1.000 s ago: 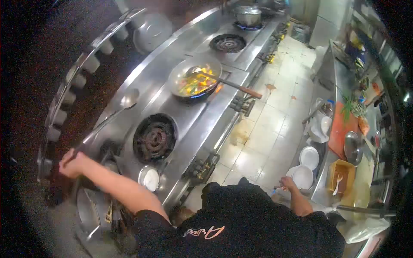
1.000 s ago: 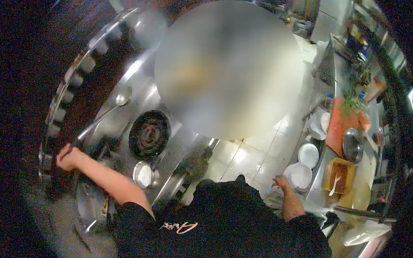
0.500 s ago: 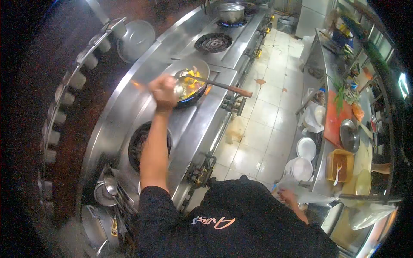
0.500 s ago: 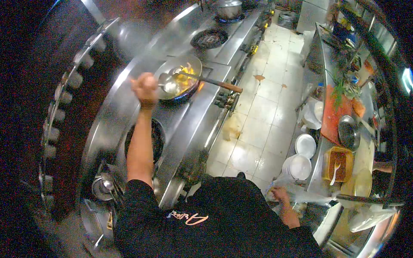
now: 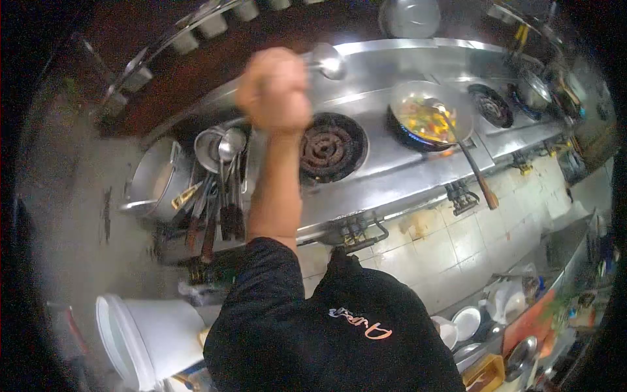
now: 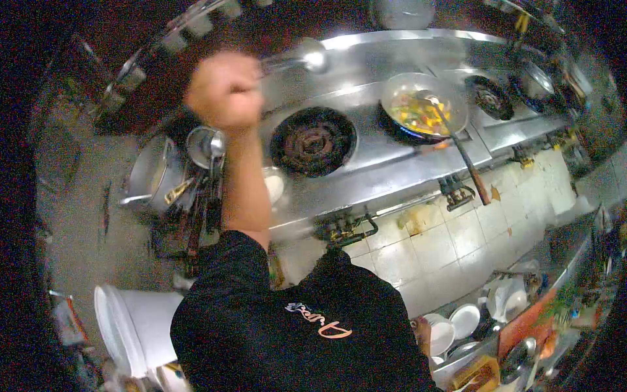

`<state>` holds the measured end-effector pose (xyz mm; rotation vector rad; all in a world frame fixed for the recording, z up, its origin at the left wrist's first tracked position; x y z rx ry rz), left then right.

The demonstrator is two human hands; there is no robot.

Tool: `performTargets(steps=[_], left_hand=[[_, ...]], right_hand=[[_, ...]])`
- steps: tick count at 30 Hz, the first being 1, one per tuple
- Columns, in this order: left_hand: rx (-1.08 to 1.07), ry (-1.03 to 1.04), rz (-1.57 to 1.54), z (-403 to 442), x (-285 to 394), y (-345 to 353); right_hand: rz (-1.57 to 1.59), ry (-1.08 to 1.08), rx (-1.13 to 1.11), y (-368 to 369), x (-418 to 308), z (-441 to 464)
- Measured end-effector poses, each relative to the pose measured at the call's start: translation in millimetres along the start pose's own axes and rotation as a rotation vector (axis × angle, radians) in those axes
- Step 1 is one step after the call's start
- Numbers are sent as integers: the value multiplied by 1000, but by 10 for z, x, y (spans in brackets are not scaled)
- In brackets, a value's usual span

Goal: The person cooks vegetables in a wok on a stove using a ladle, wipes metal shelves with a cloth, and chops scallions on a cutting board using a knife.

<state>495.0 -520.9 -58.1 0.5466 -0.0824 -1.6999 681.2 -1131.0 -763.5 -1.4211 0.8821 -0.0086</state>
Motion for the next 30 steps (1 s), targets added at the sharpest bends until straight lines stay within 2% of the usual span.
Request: performTargets(steps=[1,2,3,4,5,6,7,8,9,10,11,12,13,14,16,19,20,21,23,25,26,27,29,30], left_hand=[[-13,42,136,247,87,-241],[-104,225,311,460,203,-398],[-59,220,353,572,247,-634],[-171,230,406,672,277,-847],[-155,140,441,728,304,-1048],[-19,-30,399,702,224,-1398],[-39,25,482,671,175,-1783],[-72,86,714,662,222,-1993],[72,-153,441,655,64,-2633],[195,-283,422,602,12,-3016],[315,-412,408,522,-1,-3288],[335,-413,530,470,84,-3411],[354,-413,655,414,171,-3523],[464,-518,555,306,186,-3719],[672,-723,351,72,206,-4070],[895,-777,413,-226,345,-4331],[793,-768,556,-394,377,-4691],[686,-755,697,-645,342,-5261],[594,-794,913,-746,357,-5283],[634,-902,1068,-652,650,-4471],[570,-936,1094,-752,587,-4921],[504,-967,1120,-846,526,-5346],[473,-1112,1351,-518,721,-4669],[523,-1119,1332,-429,793,-4419]], right_hand=[[134,104,-41,-67,32,130],[483,405,-68,-109,155,216],[825,689,-19,-137,251,294],[1016,790,36,-243,192,439],[1138,836,93,-365,112,569],[1302,923,217,-673,-183,661],[1043,871,83,-743,-170,854],[787,810,-61,-744,-133,1050],[782,712,6,-838,-195,1216],[765,614,61,-940,-304,1395],[480,568,121,-1095,-319,1597],[192,515,172,-1273,-378,1840],[115,371,385,-1694,-738,2050],[33,221,592,-2210,-1228,2198],[91,144,750,-2845,-1697,2569],[-97,-84,905,-3606,-2280,3053],[-121,-126,924,-3808,-2413,3204],[-241,-80,901,-3874,-2365,3409],[-478,10,841,-3944,-2206,3772],[-452,177,550,-3880,-1918,4174],[-434,258,403,-3812,-1774,4319],[-410,212,328,-3752,-1718,4445],[-359,130,180,-3568,-1549,4654],[-282,11,274,-3495,-1545,4741]])
Point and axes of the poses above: each hand's wrist, its own z-axis towards the middle knuckle, its own y-axis out of the palm, x = y × z, the point moved 7 cm from there along z, towards the middle knuckle, and after that the axes turned 9 degrees about x, right-handed, at the moved point
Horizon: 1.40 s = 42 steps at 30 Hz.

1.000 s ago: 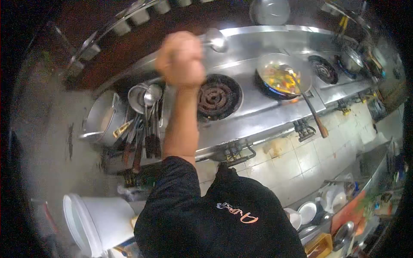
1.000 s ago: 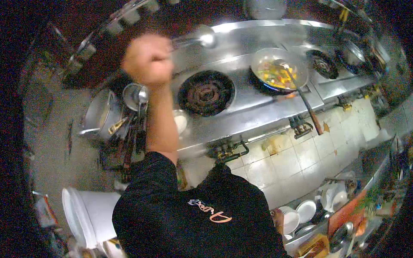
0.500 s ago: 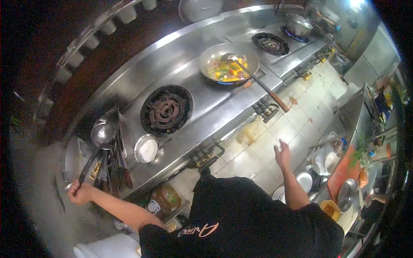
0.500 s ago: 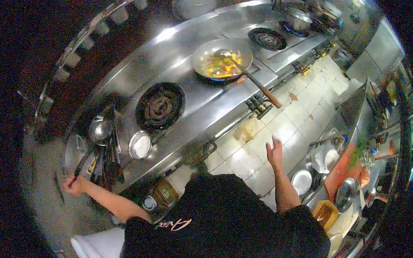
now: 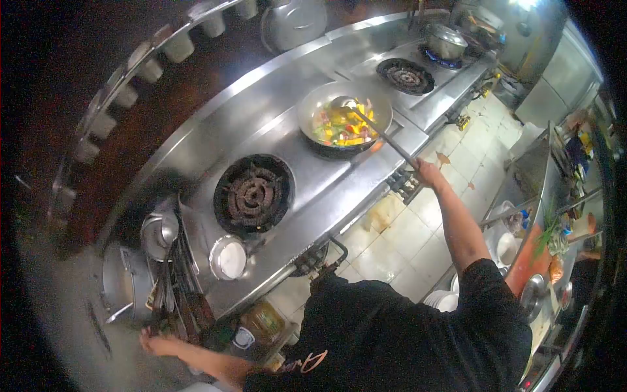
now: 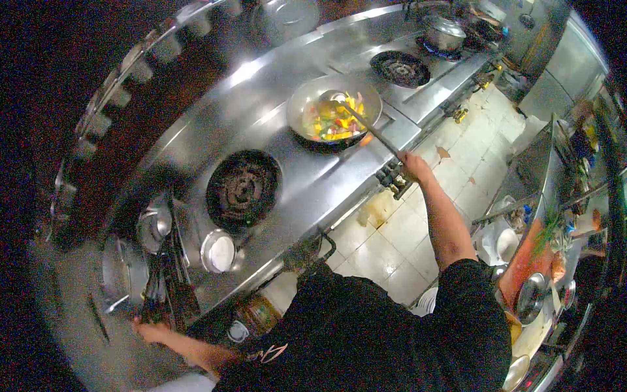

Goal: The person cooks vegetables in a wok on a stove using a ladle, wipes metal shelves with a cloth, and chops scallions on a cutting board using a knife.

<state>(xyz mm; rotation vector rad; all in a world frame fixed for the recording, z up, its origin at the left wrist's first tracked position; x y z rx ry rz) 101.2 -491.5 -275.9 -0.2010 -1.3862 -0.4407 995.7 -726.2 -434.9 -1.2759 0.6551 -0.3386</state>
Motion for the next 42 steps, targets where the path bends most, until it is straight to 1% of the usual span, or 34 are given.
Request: performTargets(steps=[1,3,5,6,7,9,10,13,14,16,18,19,20,21,22,23,25,26,27,28,29,31,32,34,37,38,40,41,42], left_hand=[[14,-36,-25,-122,69,21],[-100,211,261,389,-268,-53],[-101,224,450,475,-362,-74],[-44,109,499,289,-216,-98],[20,-8,548,168,-163,-187],[-54,143,710,151,-154,-212],[-85,233,775,247,-230,-228],[-145,522,941,595,-541,-343],[-147,526,934,440,-489,-427],[-149,543,920,-72,-139,-389],[-23,453,895,-660,218,-456],[40,407,881,-952,371,-515],[-66,657,1054,-657,117,-634],[-123,965,1239,-420,-137,-758],[-126,1278,1367,-487,-174,-785],[-101,974,1219,-300,-315,-952],[23,423,864,-469,-293,-1108],[4,711,1005,-492,-311,-1103],[45,1016,1143,-596,-309,-1093],[147,887,975,-926,-87,-989],[242,756,806,-1178,69,-925],[319,708,836,-1316,140,-808],[363,685,847,-1351,189,-787],[351,768,827,-1471,350,-726],[314,907,771,-1689,456,-676],[296,957,745,-1719,471,-657],[341,1073,704,-1615,294,-623],[365,1129,685,-1671,300,-598],[353,1063,697,-1662,276,-581]], right_hand=[[38,68,-143,21,-86,-44],[287,182,-181,-313,-566,-257],[446,285,-137,-655,-807,-438],[523,336,-120,-709,-817,-506],[487,322,-64,-695,-760,-533],[426,287,62,-618,-591,-547],[475,363,46,-513,-498,-540],[676,533,-192,-500,-556,-522],[702,491,-195,-655,-594,-503],[582,394,-237,-910,-357,-400],[480,316,-259,-1296,-192,-372],[306,56,-172,-1491,-51,-316],[218,80,-207,-1711,101,-320],[238,-50,-155,-1912,265,-321],[182,92,-286,-2176,319,-370],[191,6,-260,-2417,294,-402],[81,163,-472,-2600,293,-492],[44,89,-439,-2521,352,-500],[8,18,-403,-2336,430,-511],[24,-65,-338,-2110,439,-479],[38,-79,-279,-1822,543,-450],[206,-52,-327,-1714,314,-394],[206,-22,-343,-1799,302,-401],[206,48,-386,-2130,282,-490],[290,209,-535,-2285,345,-600],[207,-10,-450,-2264,207,-567],[181,-59,-381,-1756,156,-482],[165,-86,-348,-1644,105,-444],[176,-100,-320,-1679,97,-432]])
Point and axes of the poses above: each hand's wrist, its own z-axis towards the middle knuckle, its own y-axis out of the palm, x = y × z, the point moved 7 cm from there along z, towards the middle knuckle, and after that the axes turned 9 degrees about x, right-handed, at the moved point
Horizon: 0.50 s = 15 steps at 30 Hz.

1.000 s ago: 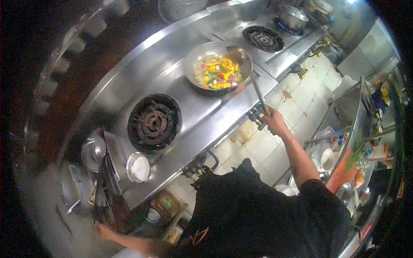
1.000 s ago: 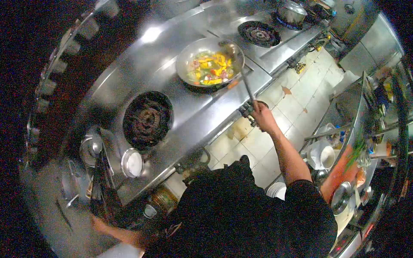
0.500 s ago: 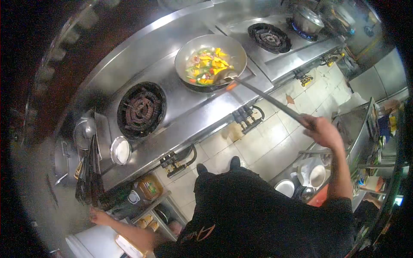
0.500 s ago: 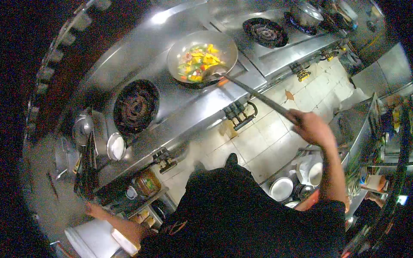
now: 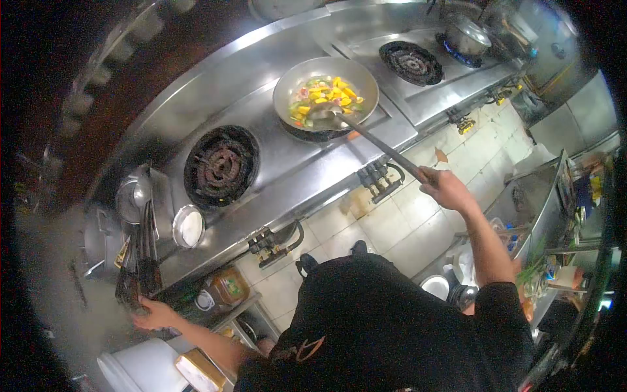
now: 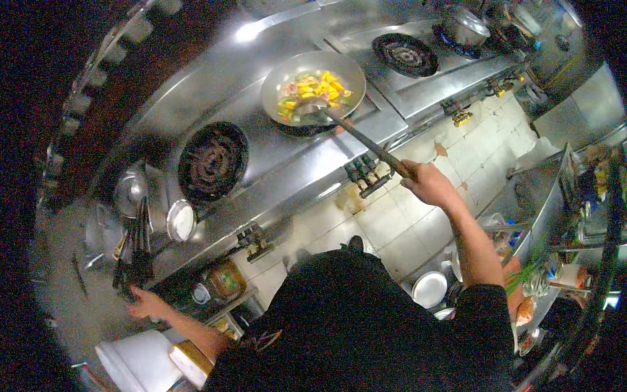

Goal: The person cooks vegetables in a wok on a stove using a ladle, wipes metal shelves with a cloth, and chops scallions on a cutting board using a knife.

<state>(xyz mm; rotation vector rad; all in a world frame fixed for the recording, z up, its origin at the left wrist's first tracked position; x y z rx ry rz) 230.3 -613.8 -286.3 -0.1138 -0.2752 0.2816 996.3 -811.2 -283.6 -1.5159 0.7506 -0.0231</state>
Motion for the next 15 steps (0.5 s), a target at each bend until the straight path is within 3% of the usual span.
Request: performTargets(steps=[2,3,4,7,11,15], left_hand=[[-70,-106,16,133,328,-94],[-55,-65,-2,183,335,-97],[-40,-28,-18,203,341,-102],[-64,31,-54,240,381,-201],[-38,34,-98,145,445,-164],[-50,4,-176,216,701,-174]], right_hand=[[21,-41,52,-152,-146,14],[-3,-24,19,-249,-27,-29],[43,131,-66,-534,-227,-173],[-49,147,-95,-829,-194,-401],[-240,101,-1,-346,-119,-147],[-90,81,135,-31,-79,-73]])
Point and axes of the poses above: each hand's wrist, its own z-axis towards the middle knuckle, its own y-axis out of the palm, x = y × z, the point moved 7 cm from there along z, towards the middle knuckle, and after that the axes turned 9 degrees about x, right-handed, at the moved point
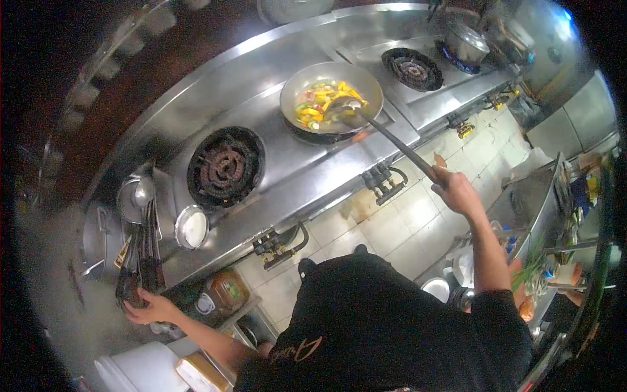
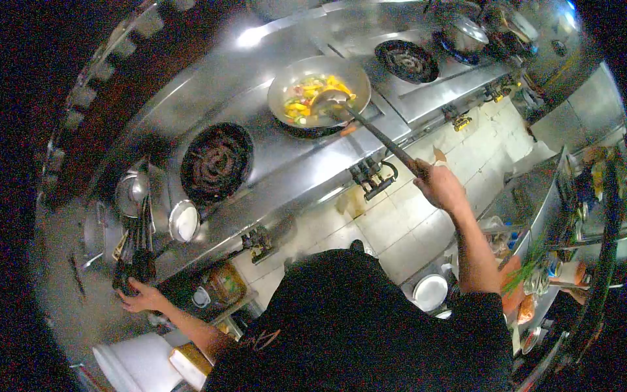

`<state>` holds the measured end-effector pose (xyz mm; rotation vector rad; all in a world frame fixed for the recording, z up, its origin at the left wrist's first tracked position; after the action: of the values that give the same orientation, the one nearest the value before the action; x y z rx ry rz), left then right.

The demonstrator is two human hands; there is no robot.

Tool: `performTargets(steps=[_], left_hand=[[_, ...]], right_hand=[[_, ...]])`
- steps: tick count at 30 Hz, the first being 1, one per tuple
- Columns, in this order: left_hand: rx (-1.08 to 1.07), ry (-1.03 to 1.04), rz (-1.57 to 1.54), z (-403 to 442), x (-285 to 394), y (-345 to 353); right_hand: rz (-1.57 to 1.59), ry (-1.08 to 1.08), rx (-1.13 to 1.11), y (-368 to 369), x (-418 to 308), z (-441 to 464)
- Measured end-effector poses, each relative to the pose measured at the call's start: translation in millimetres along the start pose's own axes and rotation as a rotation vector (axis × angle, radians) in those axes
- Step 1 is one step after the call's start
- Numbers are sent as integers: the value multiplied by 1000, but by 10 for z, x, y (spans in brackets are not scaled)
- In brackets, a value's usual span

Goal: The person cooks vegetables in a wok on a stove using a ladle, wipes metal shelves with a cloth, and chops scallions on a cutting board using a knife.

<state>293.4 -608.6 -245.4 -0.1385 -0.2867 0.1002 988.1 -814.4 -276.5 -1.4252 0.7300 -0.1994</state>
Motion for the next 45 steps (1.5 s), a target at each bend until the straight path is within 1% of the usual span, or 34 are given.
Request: performTargets(steps=[4,6,8,9,10,12,14,15,16,18,19,22,24,26,29,32,33,35,37,41,43,44,45], left_hand=[[4,17,-113,-82,365,-69],[-26,40,-209,-216,622,-73],[-112,65,-428,-382,1024,-95],[-177,21,-585,-497,1236,-98],[-247,-17,-742,-613,1410,-111],[-388,44,-898,-873,1698,-150],[-668,-8,-1006,-1226,1905,-137],[-866,-176,-1045,-1461,1948,-115],[-1060,-349,-1077,-1715,1981,-87],[-1189,-283,-1082,-2066,2009,-95],[-1251,-251,-1083,-2193,2020,-106],[-1234,-189,-1077,-2247,1999,-148],[-1251,-294,-1007,-2344,1840,-81],[-1262,-389,-946,-2320,1763,-110],[-1273,-459,-990,-2336,1736,-127],[-1302,-418,-939,-2414,1652,-110],[-1286,-426,-942,-2434,1627,-99],[-1262,-441,-948,-2430,1616,-115],[-1281,-390,-915,-2384,1670,-175],[-1284,-278,-828,-2320,1707,-243],[-1286,-273,-773,-2370,1596,-240],[-1292,-270,-742,-2400,1559,-258],[-1303,-275,-740,-2431,1546,-294]], right_hand=[[98,22,143,160,45,-203],[162,-16,96,554,87,-58],[243,26,56,682,20,43],[284,41,35,719,-28,88],[291,35,66,701,-85,39],[302,24,134,575,-203,-77],[432,190,-25,644,-301,-109],[497,276,-104,711,-338,-143],[504,223,-74,824,-344,-64],[518,119,-12,1162,-298,117],[558,147,-24,1146,-359,106],[662,227,-80,958,-571,27],[700,289,-128,874,-562,-148],[692,274,-136,1082,-454,-110],[671,269,-140,1241,-465,49],[755,260,-128,1118,-599,-28],[767,197,-123,1149,-581,-35],[756,213,-138,1189,-570,-40],[722,230,-145,1194,-571,-14],[709,255,-91,1053,-416,32],[563,-15,264,1031,-166,184],[482,-147,435,910,-198,175],[535,39,233,1019,-34,274]])
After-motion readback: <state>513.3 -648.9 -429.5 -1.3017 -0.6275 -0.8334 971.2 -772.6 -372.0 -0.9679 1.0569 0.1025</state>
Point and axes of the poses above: each hand's wrist, its own z-axis towards the middle knuckle, its own y-axis out of the palm, x = y × z, the point moved 7 cm from there along z, towards the middle knuckle, and after that the axes turned 9 degrees about x, right-handed, at the moved point
